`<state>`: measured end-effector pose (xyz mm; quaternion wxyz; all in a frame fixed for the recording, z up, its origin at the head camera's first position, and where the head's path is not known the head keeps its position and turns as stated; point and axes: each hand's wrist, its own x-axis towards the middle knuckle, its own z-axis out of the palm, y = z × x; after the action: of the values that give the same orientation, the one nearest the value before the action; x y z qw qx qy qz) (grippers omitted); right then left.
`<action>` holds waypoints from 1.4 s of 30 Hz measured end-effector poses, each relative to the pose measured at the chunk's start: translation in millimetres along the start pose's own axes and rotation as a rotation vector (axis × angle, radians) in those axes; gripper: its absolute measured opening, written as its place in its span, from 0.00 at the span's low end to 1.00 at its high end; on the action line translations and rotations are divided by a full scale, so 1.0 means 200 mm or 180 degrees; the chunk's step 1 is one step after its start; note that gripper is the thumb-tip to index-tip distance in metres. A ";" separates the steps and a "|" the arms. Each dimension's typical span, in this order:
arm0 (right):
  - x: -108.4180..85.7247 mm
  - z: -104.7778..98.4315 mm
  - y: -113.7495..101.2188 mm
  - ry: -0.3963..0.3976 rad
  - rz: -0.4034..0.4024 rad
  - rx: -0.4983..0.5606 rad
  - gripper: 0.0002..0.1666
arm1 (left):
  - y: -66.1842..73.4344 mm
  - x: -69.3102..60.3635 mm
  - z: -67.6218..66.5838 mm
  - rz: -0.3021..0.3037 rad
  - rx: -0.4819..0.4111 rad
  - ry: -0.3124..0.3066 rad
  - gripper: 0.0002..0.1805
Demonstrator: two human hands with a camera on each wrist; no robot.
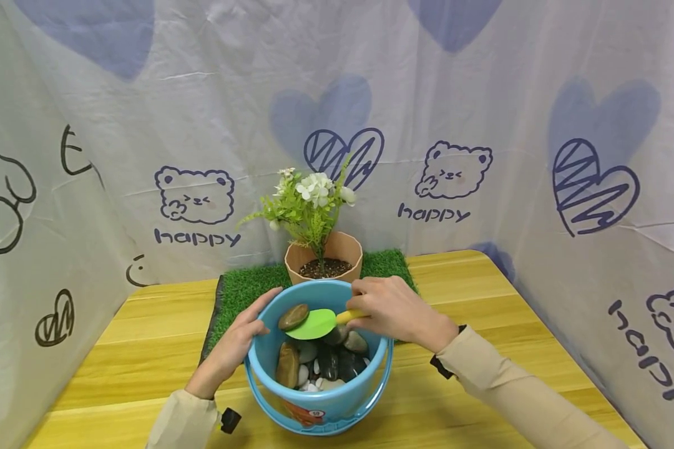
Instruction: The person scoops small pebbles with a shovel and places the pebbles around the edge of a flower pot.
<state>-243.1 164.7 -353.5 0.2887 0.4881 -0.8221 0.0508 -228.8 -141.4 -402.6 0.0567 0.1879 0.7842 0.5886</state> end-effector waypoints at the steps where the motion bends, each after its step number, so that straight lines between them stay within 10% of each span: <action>1: 0.00 0.00 0.01 0.0009 0.0013 0.0029 0.12 | 0.00 0.00 0.00 0.0001 0.0006 -0.0003 0.41; 22: 0.03 0.05 0.02 0.0036 0.0550 0.0149 0.14 | 0.02 -0.02 -0.05 -0.0289 -0.0177 -0.0267 0.31; 42: 0.02 0.06 0.01 -0.0083 0.0679 0.0149 0.14 | 0.04 -0.03 0.03 -0.0307 -0.0128 0.0242 0.38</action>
<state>-251.7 158.4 -359.8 0.2594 0.4050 -0.8717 0.0941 -218.8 -136.8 -397.7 0.0589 0.1263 0.7820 0.6075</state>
